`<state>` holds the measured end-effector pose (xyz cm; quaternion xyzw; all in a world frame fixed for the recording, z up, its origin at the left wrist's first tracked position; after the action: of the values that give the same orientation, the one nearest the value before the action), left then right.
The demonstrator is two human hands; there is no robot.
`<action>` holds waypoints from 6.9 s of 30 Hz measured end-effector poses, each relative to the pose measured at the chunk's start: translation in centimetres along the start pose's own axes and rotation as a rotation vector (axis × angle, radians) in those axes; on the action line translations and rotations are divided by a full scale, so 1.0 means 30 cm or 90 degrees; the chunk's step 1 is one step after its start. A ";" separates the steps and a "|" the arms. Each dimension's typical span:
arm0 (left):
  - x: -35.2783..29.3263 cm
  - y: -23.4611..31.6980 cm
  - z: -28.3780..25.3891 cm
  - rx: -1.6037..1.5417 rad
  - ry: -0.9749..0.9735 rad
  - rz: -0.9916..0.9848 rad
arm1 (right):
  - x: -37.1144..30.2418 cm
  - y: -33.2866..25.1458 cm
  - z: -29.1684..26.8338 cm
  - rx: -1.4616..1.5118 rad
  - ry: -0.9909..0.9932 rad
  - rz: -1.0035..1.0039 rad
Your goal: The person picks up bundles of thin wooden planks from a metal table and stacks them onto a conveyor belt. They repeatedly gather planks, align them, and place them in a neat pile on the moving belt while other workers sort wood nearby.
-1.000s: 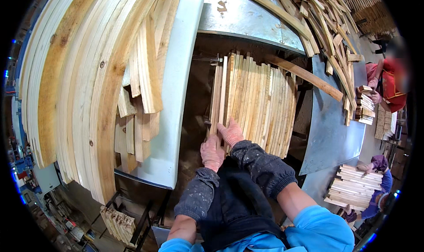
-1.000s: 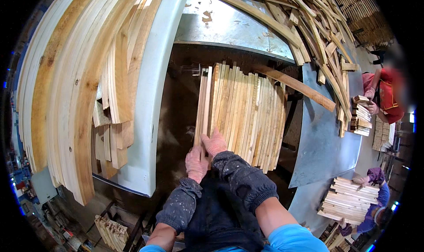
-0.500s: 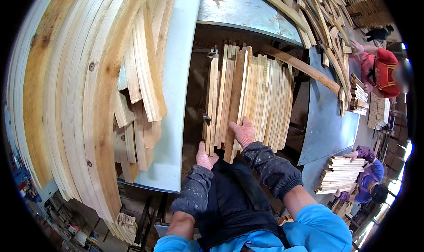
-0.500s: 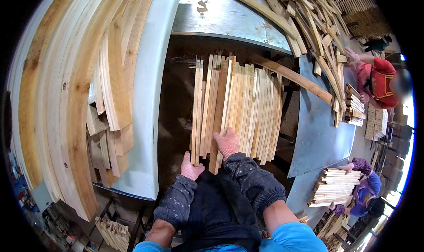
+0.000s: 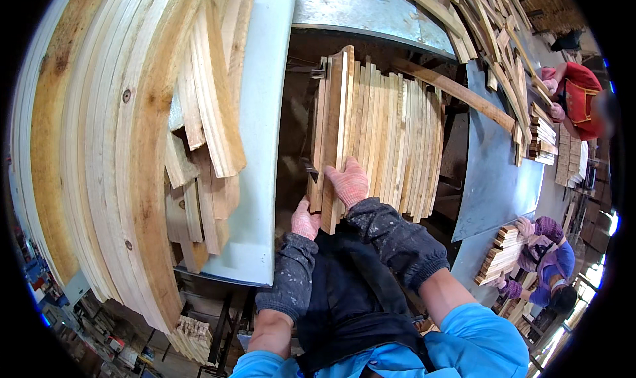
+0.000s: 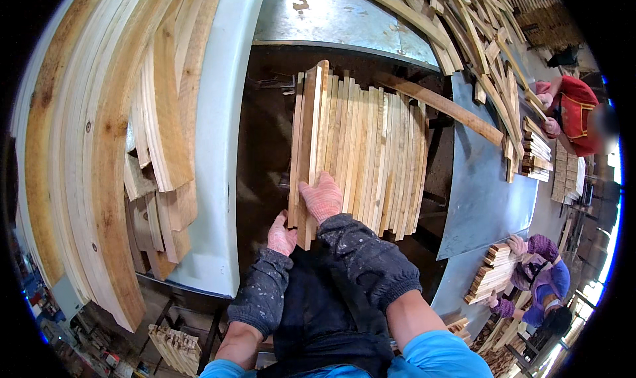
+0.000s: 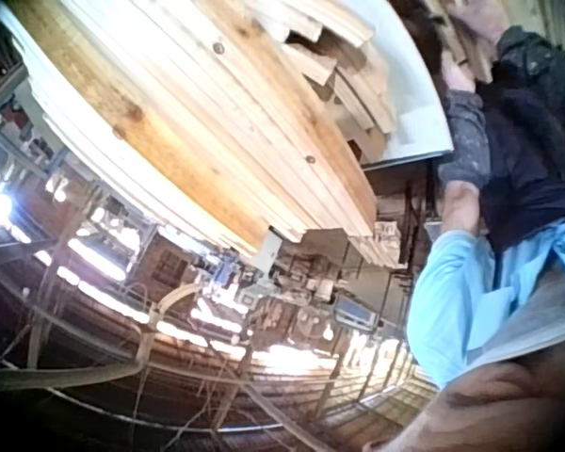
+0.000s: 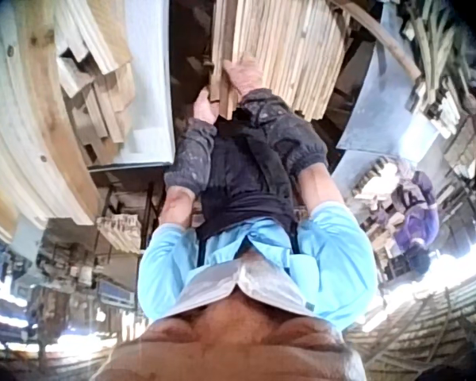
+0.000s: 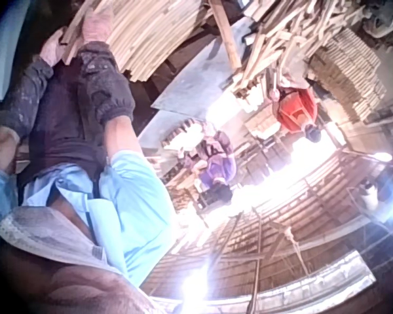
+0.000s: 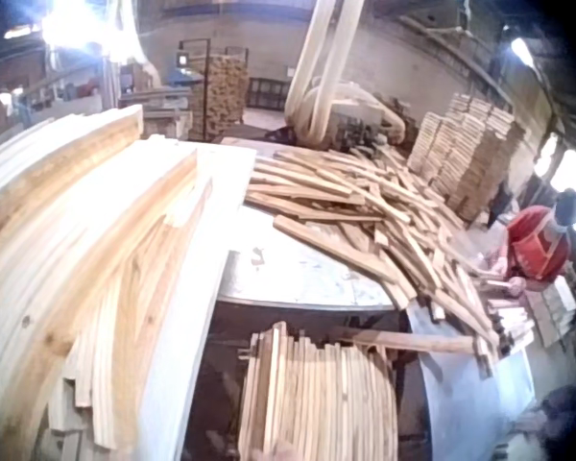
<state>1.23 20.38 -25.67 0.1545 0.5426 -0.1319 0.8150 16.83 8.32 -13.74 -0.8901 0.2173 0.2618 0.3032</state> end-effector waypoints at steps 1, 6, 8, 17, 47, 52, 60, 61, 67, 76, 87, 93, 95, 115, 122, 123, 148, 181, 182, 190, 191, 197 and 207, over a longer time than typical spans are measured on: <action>-0.006 -0.001 -0.014 0.042 -0.005 0.027 | -0.013 -0.037 -0.008 -0.003 -0.003 -0.014; -0.096 0.029 -0.067 0.159 0.015 -0.052 | 0.032 -0.012 0.060 -0.024 -0.176 -0.088; -0.121 0.027 -0.092 0.157 -0.001 -0.086 | 0.059 0.037 0.097 -0.049 -0.192 -0.120; -0.179 0.022 -0.361 0.393 0.099 -0.064 | -0.095 0.186 0.104 -0.026 -0.225 -0.149; -0.272 -0.378 -0.002 0.777 -0.060 0.022 | 0.542 0.621 -1.569 -0.436 0.055 -0.102; -0.104 -0.536 0.175 0.771 -0.166 0.201 | 0.346 0.713 -1.509 -0.051 -0.053 -0.051; -0.107 -0.625 0.393 1.061 -0.323 0.567 | -0.085 0.862 -1.295 0.354 -0.164 0.026; -0.129 -0.626 0.427 1.043 -0.333 0.556 | -0.129 0.904 -1.243 0.411 -0.151 0.033; -0.338 -0.659 0.692 0.797 -0.303 0.201 | -0.357 0.872 -1.162 0.455 -0.196 0.033; -0.674 -0.658 1.004 0.343 -0.494 -0.035 | -0.452 0.804 -1.137 0.724 -0.481 0.008; -0.860 -0.562 1.064 0.545 -0.356 0.213 | -0.391 0.806 -0.855 1.097 -0.888 0.116; -0.858 -0.500 1.068 0.513 -0.375 0.331 | -0.377 0.729 -0.841 1.037 -0.896 0.103; -0.871 -0.481 1.049 0.470 -0.384 0.279 | -0.378 0.710 -0.850 1.029 -0.935 0.055; -1.970 1.268 0.858 0.735 0.127 1.089 | -0.364 0.528 -0.543 0.682 -0.498 0.104; -1.865 1.857 0.716 0.840 0.254 1.065 | -0.510 0.486 -0.285 0.734 -0.495 0.211; -1.850 1.896 0.716 0.853 0.265 1.050 | -0.546 0.466 -0.275 0.731 -0.462 0.242; -1.843 1.740 0.955 1.109 0.002 1.097 | -0.721 0.583 -0.147 0.631 -0.280 0.217; -0.463 -1.499 1.182 1.728 -0.553 0.666 | -0.537 1.524 -0.895 1.029 0.207 0.244; -0.520 -1.464 1.149 1.705 -0.585 0.626 | -0.492 1.515 -0.919 0.988 0.289 0.266; -0.760 -0.991 0.717 1.495 -0.511 0.647 | -0.326 1.224 -0.719 0.899 0.429 0.198; -0.772 -0.920 0.669 1.475 -0.492 0.642 | -0.337 1.151 -0.681 0.873 0.391 0.178; -0.730 -0.438 0.367 1.303 -0.320 0.256 | -0.356 0.789 -0.432 0.704 0.011 0.084; -0.574 0.133 -0.047 1.096 0.034 0.281 | -0.045 0.207 -0.051 0.223 -0.107 -0.023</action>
<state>-4.90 25.41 -9.81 0.8177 0.2322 -0.3306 0.4101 12.91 3.14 -14.53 -0.8027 0.2173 0.2879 0.4749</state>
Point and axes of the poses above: each hand's wrist, its own x-axis towards the middle knuckle, its own z-axis out of the palm, y = z × x, the point moved 2 cm from there along x, towards the middle knuckle
